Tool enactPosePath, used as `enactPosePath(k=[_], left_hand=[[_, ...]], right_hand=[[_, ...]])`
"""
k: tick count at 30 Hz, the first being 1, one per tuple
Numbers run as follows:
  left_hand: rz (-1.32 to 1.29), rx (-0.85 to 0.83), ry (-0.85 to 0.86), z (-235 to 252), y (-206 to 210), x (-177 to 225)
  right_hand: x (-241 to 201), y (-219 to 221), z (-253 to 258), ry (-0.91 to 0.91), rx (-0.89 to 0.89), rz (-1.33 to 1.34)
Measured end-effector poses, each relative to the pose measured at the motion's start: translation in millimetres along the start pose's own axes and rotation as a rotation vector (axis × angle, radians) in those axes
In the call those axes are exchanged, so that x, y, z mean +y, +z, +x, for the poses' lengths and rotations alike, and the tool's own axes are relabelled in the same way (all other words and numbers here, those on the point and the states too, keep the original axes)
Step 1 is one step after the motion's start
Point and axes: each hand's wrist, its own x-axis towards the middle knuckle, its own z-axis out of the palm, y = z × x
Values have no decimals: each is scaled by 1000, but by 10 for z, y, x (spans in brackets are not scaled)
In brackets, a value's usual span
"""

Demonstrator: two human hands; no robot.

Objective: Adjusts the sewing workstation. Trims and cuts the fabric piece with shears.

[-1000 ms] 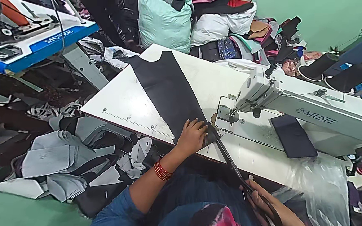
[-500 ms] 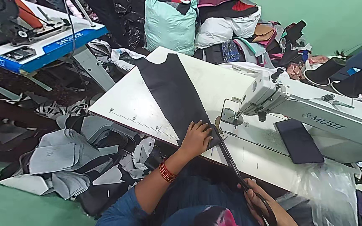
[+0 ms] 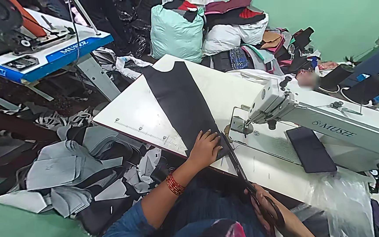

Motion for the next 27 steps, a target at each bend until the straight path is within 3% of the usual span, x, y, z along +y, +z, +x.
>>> enactPosePath(k=[12,17,23,27], left_hand=[[-12,-1,-6,3,2,-5],[-296,18,-67,22,-269,-96],[15,-123,-234,-14,-539,-420],[78,19,-182,44,-334,-460]], right_hand=[[0,81,74,-5,71,-52],[129,-14,-67,-122,83,89],[222,-248,-397,-170,89,105],[277,-337,-534,-130,-43,33]])
